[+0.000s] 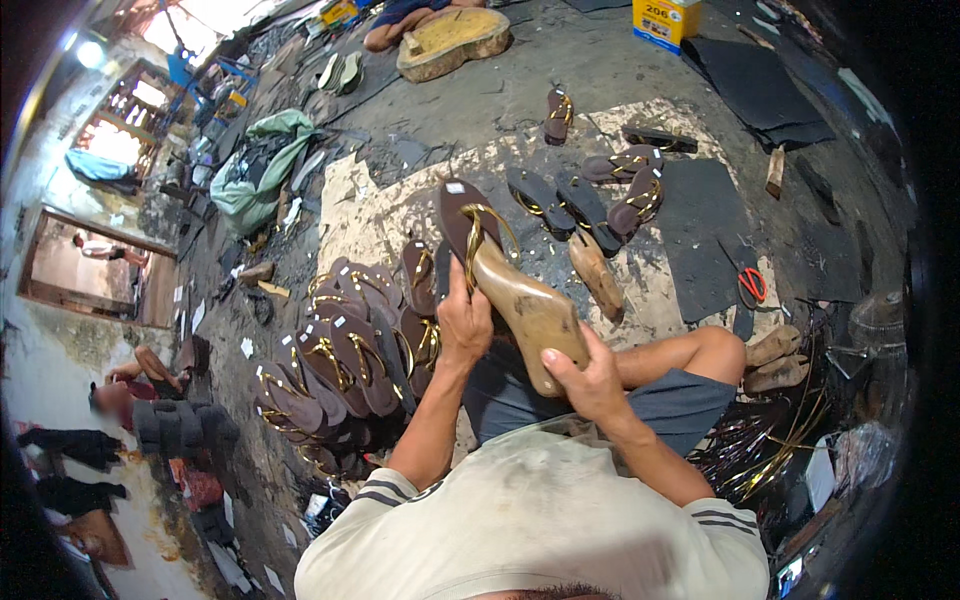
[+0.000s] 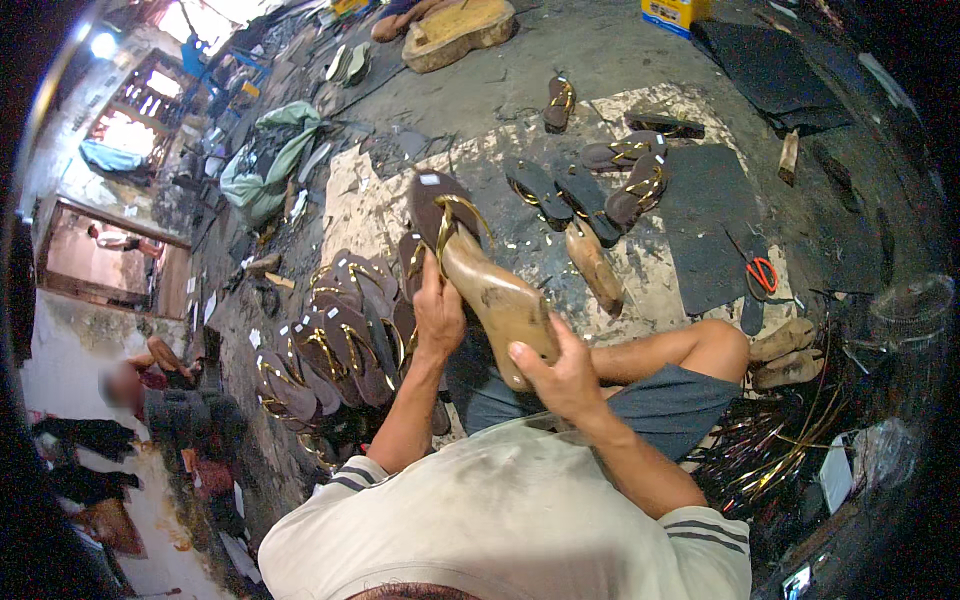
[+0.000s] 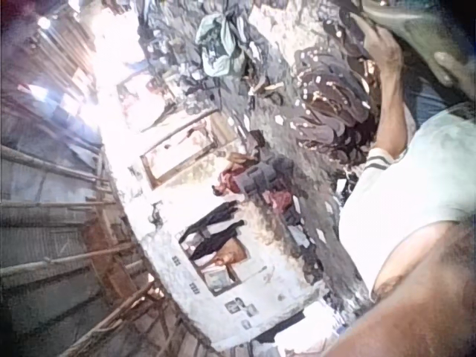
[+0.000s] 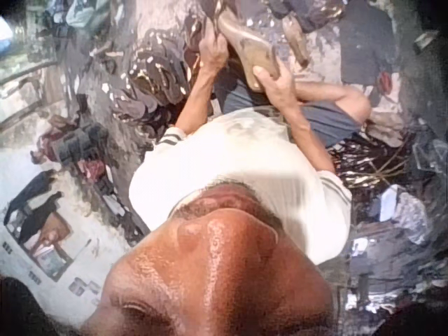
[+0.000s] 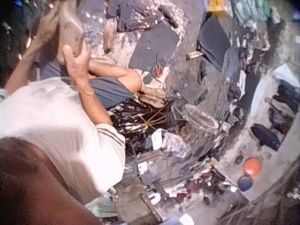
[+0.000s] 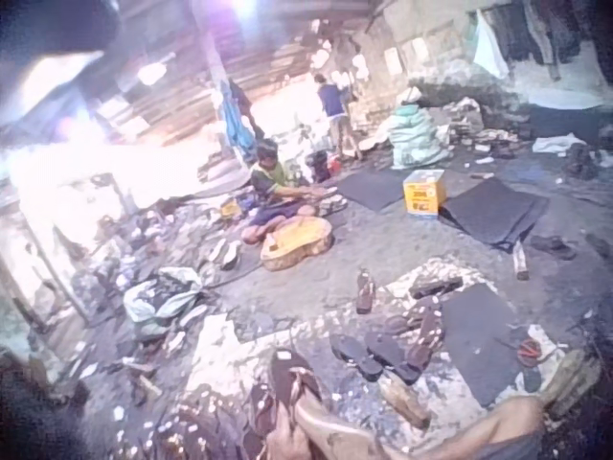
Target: The person sits on the floor and repeatedly picks up flip-flop soles and straps, pressing the straps into the soles to assemble them. The person handles the items one at a time, turning them over to check the fit, and places the assembled pairs on the floor.
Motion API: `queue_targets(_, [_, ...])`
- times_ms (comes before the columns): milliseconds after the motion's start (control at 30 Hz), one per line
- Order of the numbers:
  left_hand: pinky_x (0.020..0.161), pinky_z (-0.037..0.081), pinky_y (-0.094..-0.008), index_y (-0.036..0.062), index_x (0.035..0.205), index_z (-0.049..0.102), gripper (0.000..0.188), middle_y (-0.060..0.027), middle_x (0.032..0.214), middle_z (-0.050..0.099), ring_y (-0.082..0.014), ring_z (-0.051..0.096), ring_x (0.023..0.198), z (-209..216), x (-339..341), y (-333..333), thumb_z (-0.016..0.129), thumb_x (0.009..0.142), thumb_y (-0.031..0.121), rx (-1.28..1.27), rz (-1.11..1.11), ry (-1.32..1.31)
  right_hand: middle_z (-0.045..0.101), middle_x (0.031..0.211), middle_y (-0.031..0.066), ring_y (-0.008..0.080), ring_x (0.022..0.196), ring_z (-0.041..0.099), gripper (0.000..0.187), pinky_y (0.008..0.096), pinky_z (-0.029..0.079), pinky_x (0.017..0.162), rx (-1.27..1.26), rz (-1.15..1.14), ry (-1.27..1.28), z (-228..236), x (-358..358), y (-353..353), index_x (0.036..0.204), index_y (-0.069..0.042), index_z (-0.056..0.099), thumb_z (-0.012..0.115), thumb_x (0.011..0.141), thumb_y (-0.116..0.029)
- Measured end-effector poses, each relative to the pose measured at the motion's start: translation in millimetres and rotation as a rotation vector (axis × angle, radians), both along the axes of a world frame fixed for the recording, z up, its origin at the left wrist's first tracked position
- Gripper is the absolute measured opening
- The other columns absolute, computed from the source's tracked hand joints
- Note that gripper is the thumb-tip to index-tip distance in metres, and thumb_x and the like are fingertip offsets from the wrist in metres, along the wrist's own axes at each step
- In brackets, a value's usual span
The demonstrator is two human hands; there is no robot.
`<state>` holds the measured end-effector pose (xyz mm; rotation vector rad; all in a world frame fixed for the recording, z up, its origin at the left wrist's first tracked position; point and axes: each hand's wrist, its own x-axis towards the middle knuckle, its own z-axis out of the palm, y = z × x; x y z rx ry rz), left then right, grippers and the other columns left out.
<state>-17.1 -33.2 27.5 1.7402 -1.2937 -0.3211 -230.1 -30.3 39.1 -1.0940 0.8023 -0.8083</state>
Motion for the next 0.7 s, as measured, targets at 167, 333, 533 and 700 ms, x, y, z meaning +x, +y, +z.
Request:
queue_targets(167, [0.084, 0.047, -0.0417, -0.0075, 0.142, 0.043, 0.061, -0.0207, 0.113, 0.065, -0.0322, 0.062, 0.097, -21.1, -10.0, 24.6, 0.059, 0.091, 0.021, -0.061, -0.143, 0.029, 0.061, 0.118, 0.0256, 0.0348, 0.109, 0.060, 0.068, 0.0422, 0.048, 0.095, -0.347, -0.214, 0.171, -4.2, 27.4, -2.7, 0.140, 0.005, 0.048, 0.074, 0.085, -0.026])
queue_targets(333, [0.111, 0.041, -0.0433, 0.0097, 0.157, 0.026, 0.074, -0.0146, 0.150, 0.045, -0.0270, 0.050, 0.133, 44.1, 50.2, -24.0, 0.037, 0.102, 0.059, -0.270, -0.209, 0.885, 0.061, 0.124, 0.0233, 0.0342, 0.111, 0.059, 0.067, 0.0418, 0.047, 0.097, -0.620, -0.225, 0.209, 15.4, 24.4, 2.1, 0.140, 0.001, 0.050, 0.077, 0.083, -0.020])
queue_targets(533, [0.098, 0.050, -0.0611, 0.0187, 0.135, 0.046, 0.042, -0.0111, 0.123, 0.056, -0.0321, 0.056, 0.119, 85.0, -1.3, -47.9, 0.033, 0.107, 0.047, -0.635, -0.481, 1.377, 0.054, 0.133, 0.0228, 0.0370, 0.122, 0.051, 0.063, 0.0447, 0.040, 0.105, -0.758, -0.336, -0.017, 12.1, 37.6, 16.4, 0.136, 0.004, 0.048, 0.078, 0.083, -0.013])
queue_targets(700, [0.106, 0.045, -0.0504, 0.0141, 0.145, 0.036, 0.055, -0.0137, 0.135, 0.051, -0.0328, 0.052, 0.124, 55.3, -0.7, -34.9, 0.036, 0.105, 0.052, -0.375, -0.234, 1.312, 0.052, 0.133, 0.0224, 0.0375, 0.120, 0.050, 0.067, 0.0467, 0.039, 0.104, -0.905, -0.263, 0.261, 18.2, 33.2, 5.0, 0.137, 0.001, 0.048, 0.080, 0.081, -0.011])
